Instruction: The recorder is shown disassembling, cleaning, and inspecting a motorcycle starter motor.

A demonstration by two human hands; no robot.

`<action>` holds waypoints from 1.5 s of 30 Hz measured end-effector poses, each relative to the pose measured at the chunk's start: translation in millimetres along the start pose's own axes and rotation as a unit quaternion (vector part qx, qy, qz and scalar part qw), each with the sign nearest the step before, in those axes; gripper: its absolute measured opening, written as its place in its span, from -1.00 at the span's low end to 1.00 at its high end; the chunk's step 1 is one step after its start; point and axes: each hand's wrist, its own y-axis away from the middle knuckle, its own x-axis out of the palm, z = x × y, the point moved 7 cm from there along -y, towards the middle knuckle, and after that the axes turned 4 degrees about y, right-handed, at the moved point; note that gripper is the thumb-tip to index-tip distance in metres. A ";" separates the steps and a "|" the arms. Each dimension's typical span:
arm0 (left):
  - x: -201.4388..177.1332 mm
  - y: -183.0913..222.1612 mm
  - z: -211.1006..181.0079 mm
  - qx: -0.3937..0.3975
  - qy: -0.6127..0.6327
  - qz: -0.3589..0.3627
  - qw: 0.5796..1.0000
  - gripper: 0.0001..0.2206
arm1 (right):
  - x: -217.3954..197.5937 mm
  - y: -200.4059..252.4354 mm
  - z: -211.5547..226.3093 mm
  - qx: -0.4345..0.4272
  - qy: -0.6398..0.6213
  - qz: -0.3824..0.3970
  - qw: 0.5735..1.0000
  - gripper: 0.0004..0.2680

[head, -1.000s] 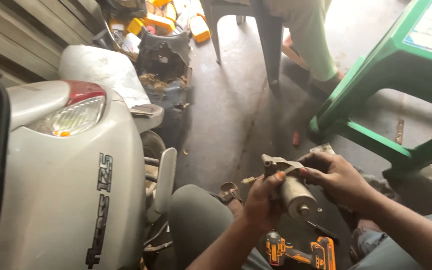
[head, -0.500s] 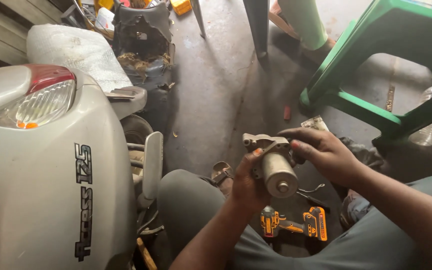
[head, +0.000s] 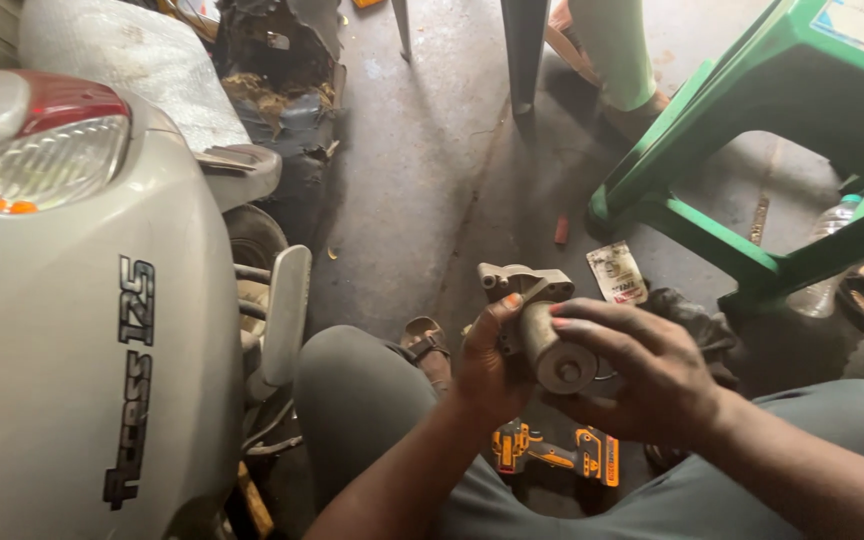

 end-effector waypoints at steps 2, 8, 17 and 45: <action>2.7 -1.8 1.7 -0.003 -0.008 0.004 1.000 -0.55 | 5.5 4.5 -0.4 0.000 0.008 -0.005 1.000 -0.46; 11.2 5.1 -0.2 0.035 -0.036 0.018 0.999 -0.57 | 15.3 14.4 3.6 0.000 0.017 -0.001 1.000 -0.49; 15.7 7.5 -3.9 0.076 -0.057 0.009 0.995 -0.60 | 15.3 16.0 7.1 -0.004 0.037 -0.002 0.999 -0.52; 10.8 4.6 -7.9 0.035 0.025 -0.004 0.999 -0.51 | -12.9 13.9 -45.4 0.130 -0.018 -0.011 0.991 -0.40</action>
